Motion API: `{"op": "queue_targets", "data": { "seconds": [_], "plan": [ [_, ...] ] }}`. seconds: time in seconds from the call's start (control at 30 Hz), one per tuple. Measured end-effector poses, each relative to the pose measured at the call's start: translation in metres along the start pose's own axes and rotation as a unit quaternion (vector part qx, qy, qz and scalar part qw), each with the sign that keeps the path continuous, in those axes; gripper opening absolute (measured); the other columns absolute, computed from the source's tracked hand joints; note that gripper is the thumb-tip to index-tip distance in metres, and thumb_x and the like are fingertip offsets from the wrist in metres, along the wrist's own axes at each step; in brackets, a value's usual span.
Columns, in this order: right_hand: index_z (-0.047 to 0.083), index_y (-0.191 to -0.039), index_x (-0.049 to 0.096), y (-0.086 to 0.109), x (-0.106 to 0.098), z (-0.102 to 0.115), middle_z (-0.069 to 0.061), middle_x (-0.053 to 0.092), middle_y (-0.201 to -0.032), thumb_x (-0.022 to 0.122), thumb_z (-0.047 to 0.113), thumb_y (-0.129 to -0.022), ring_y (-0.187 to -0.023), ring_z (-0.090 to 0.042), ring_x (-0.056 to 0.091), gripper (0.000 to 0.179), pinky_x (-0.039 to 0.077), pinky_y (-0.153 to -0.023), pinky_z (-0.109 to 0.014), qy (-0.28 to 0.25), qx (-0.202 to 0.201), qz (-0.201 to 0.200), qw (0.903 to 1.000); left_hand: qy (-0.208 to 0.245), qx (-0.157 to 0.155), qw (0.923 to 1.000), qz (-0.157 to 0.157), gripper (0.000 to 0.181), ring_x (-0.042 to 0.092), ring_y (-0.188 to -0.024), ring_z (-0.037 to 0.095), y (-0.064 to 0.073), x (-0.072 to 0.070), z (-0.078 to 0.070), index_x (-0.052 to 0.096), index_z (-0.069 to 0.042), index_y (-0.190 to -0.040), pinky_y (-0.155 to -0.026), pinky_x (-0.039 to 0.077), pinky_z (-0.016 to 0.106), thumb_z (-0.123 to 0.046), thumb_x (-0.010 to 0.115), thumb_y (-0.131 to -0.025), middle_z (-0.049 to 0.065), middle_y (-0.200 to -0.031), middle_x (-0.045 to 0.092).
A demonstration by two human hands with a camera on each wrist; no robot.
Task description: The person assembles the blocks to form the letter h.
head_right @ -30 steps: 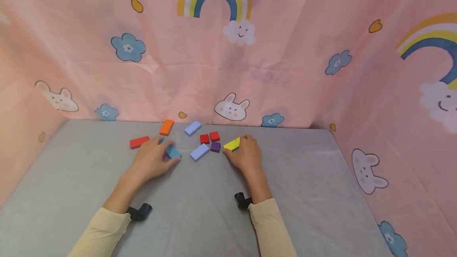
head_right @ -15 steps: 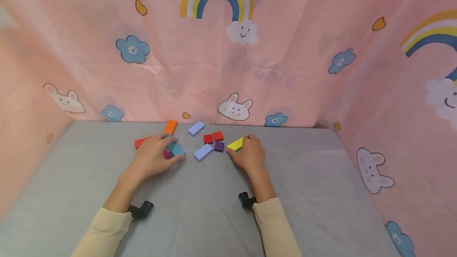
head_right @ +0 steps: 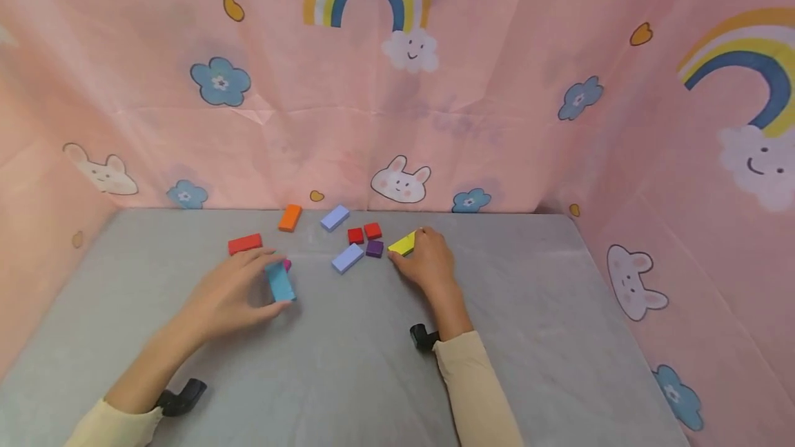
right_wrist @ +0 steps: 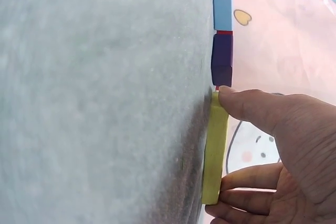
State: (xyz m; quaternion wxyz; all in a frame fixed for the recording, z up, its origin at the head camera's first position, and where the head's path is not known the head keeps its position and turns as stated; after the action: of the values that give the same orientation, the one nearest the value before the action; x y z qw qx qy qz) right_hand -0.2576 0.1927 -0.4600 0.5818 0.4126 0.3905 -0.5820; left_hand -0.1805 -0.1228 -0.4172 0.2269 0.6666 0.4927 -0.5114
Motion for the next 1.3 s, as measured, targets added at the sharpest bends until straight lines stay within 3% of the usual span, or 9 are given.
{"op": "queue_targets", "data": {
  "seconds": [0.17, 0.4, 0.67, 0.8, 1.03, 1.3],
  "plan": [
    [-0.009, -0.134, 0.063, -0.001, 0.002, 0.000, -0.024, 0.064, -0.140, 0.077, 0.046, -0.093, -0.114, -0.035, 0.061, 0.071, 0.058, -0.102, -0.048, 0.003, 0.004, 0.000, 1.0000, 0.010, 0.028, 0.9996, -0.001, 0.076, 0.063, -0.132, 0.035, 0.031, -0.006, 0.000, 0.067, -0.011, -0.141, -0.105, 0.057, 0.061, -0.046, 0.091, -0.079, 0.010, -0.144, 0.066],
    [-0.010, -0.137, 0.061, -0.003, 0.004, 0.001, -0.026, 0.060, -0.146, 0.077, 0.046, -0.093, -0.120, -0.038, 0.060, 0.073, 0.056, -0.107, -0.051, -0.003, -0.002, 0.006, 1.0000, -0.001, 0.033, 0.9994, 0.009, 0.083, 0.066, -0.127, 0.026, 0.072, -0.002, -0.003, 0.067, -0.007, -0.142, -0.102, 0.061, 0.053, -0.052, 0.092, -0.077, 0.004, -0.143, 0.067],
    [-0.009, -0.126, 0.069, -0.006, 0.004, 0.000, -0.024, 0.063, -0.144, 0.079, 0.048, -0.090, -0.118, -0.037, 0.062, 0.068, 0.058, -0.102, -0.049, -0.014, -0.011, -0.003, 0.9998, -0.032, 0.065, 0.9973, 0.013, 0.079, 0.068, -0.124, 0.020, 0.104, 0.003, -0.016, 0.071, -0.010, -0.138, -0.099, 0.062, 0.046, -0.061, 0.086, -0.080, 0.000, -0.142, 0.068],
    [-0.009, -0.129, 0.068, -0.007, 0.003, -0.001, -0.024, 0.064, -0.142, 0.079, 0.049, -0.090, -0.117, -0.037, 0.062, 0.070, 0.057, -0.103, -0.049, -0.022, -0.012, -0.003, 0.9997, -0.035, 0.093, 0.9948, 0.019, 0.080, 0.068, -0.123, 0.019, 0.116, 0.011, -0.022, 0.071, -0.013, -0.138, -0.099, 0.062, 0.047, -0.068, 0.081, -0.082, -0.002, -0.141, 0.069],
    [-0.006, -0.135, 0.064, -0.007, -0.001, -0.005, -0.023, 0.065, -0.139, 0.077, 0.050, -0.091, -0.118, -0.037, 0.061, 0.073, 0.056, -0.105, -0.051, -0.037, -0.013, -0.003, 0.9992, -0.034, 0.145, 0.9888, 0.013, 0.079, 0.066, -0.121, 0.015, 0.122, 0.022, -0.035, 0.071, -0.011, -0.137, -0.099, 0.061, 0.043, -0.069, 0.080, -0.083, -0.003, -0.140, 0.069],
    [-0.006, -0.138, 0.063, -0.006, -0.006, 0.006, -0.024, 0.064, -0.144, 0.077, 0.050, -0.091, -0.129, -0.041, 0.062, 0.074, 0.054, -0.112, -0.055, -0.060, -0.061, -0.018, 0.9962, -0.033, 0.182, 0.9827, 0.014, 0.078, 0.065, -0.124, 0.018, 0.130, 0.030, -0.040, 0.070, -0.009, -0.138, -0.097, 0.061, 0.043, -0.065, 0.081, -0.085, -0.001, -0.142, 0.068]
  ]
}}
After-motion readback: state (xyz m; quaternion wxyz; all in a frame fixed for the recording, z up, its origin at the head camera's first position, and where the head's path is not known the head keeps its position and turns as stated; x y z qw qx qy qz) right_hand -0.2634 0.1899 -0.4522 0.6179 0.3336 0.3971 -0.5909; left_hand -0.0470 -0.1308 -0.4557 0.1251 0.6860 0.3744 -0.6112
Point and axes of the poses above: each hand's wrist, its own y-axis away from the middle knuckle, its own x-axis out of the palm, z = x × y, the point moved 7 cm from there along -y, towards the middle knuckle
